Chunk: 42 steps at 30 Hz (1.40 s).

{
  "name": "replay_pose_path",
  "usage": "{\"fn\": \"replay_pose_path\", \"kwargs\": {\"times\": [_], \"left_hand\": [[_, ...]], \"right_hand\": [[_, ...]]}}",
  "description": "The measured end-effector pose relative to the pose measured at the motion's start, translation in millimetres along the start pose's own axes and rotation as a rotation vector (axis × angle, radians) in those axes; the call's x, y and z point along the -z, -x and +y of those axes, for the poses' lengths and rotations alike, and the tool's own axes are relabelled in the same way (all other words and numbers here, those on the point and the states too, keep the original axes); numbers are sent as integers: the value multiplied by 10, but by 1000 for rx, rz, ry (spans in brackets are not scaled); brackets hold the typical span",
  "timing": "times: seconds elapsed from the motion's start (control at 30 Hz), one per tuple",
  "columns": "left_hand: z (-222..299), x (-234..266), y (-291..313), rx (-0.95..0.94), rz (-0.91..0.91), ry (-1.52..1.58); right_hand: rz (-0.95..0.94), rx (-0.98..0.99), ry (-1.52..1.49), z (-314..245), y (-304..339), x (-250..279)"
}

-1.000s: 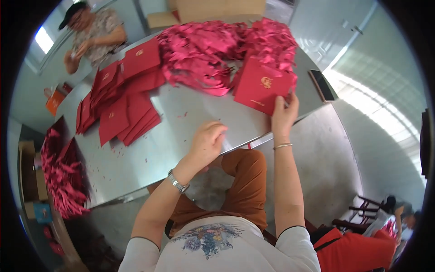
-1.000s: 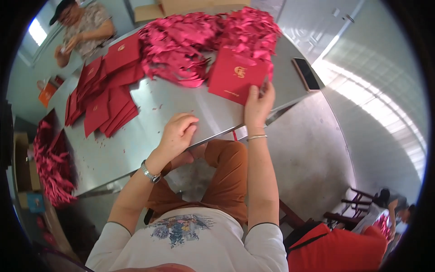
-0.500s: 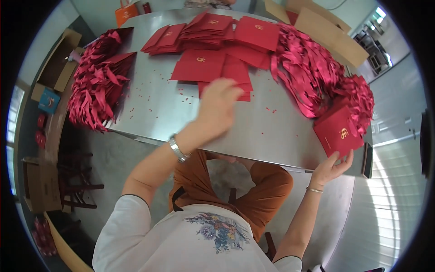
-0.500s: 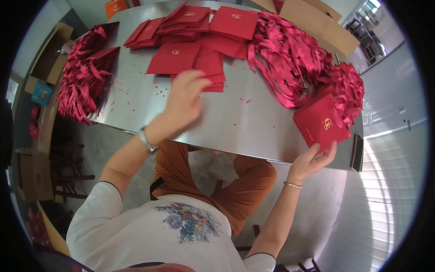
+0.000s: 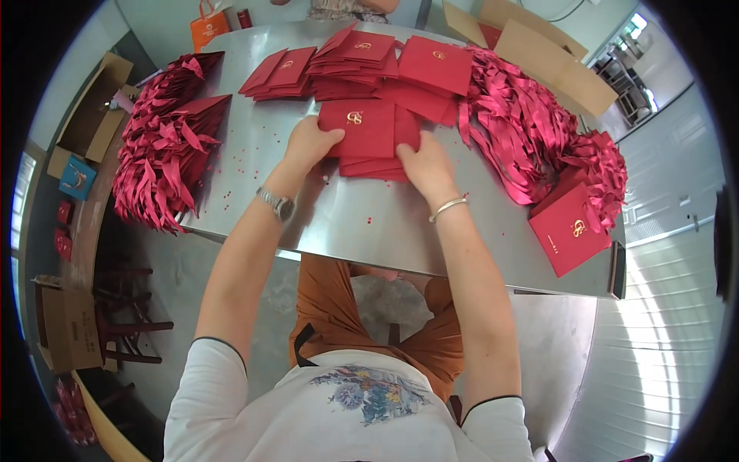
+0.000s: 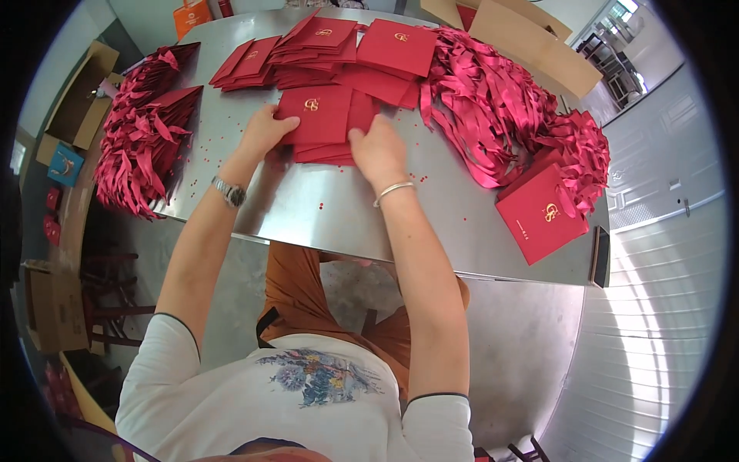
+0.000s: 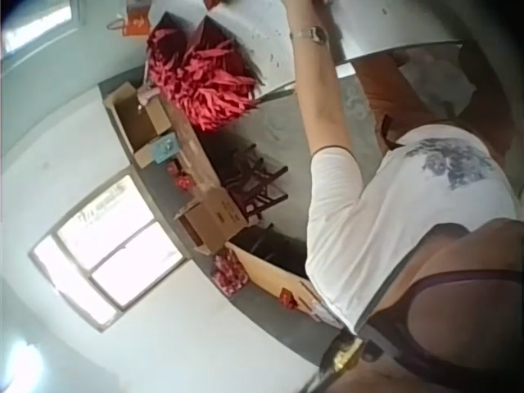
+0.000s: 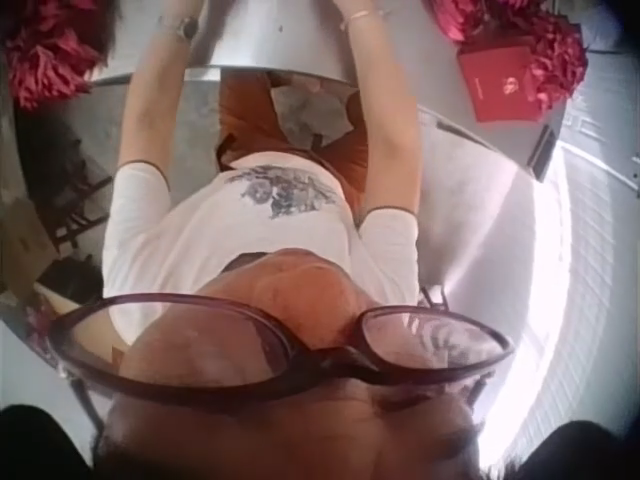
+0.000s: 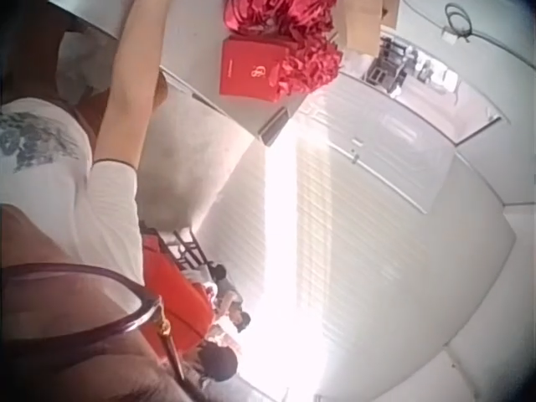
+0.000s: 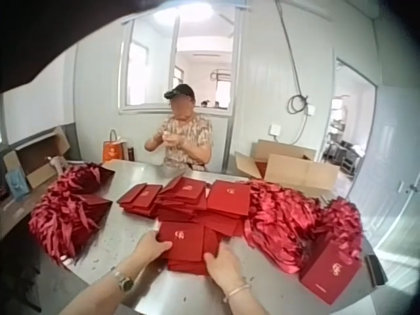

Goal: The person assembles gift bags by folding red paper packets and threading ribbon handles through the holes by hand.

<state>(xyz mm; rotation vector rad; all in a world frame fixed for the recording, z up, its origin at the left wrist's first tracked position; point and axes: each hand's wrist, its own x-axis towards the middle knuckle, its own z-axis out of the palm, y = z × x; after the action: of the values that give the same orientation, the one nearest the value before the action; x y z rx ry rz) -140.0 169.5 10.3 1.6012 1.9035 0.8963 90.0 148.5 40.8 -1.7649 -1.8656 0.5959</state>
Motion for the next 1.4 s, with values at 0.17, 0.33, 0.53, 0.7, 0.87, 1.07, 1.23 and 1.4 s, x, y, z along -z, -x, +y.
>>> {"fn": "replay_pose_path", "kwargs": {"times": [0.17, 0.33, 0.53, 0.7, 0.87, 1.07, 1.23, 1.4], "left_hand": [[217, -172, 676, -191, 36, -190], [618, -406, 1138, -254, -79, -94], [621, -468, 890, -340, 28, 100], [561, -245, 1083, -221, -91, -189], [505, -167, 1096, -508, 100, -324], [547, -401, 597, -697, 24, -340], [602, -553, 658, -551, -158, -300], [876, -511, 633, -428, -191, -319]], "right_hand": [[60, 23, -172, 400, 429, -131], [76, 3, -283, 763, 751, 331], [306, 281, 156, 1189, 277, 616], [480, 264, 544, 1315, -114, 572], [559, 405, 660, 1266, 154, 612], [447, 308, 596, 1551, 743, 817], [490, 315, 503, 1338, 823, 802], [249, 314, 507, 1339, 571, 788]]}}
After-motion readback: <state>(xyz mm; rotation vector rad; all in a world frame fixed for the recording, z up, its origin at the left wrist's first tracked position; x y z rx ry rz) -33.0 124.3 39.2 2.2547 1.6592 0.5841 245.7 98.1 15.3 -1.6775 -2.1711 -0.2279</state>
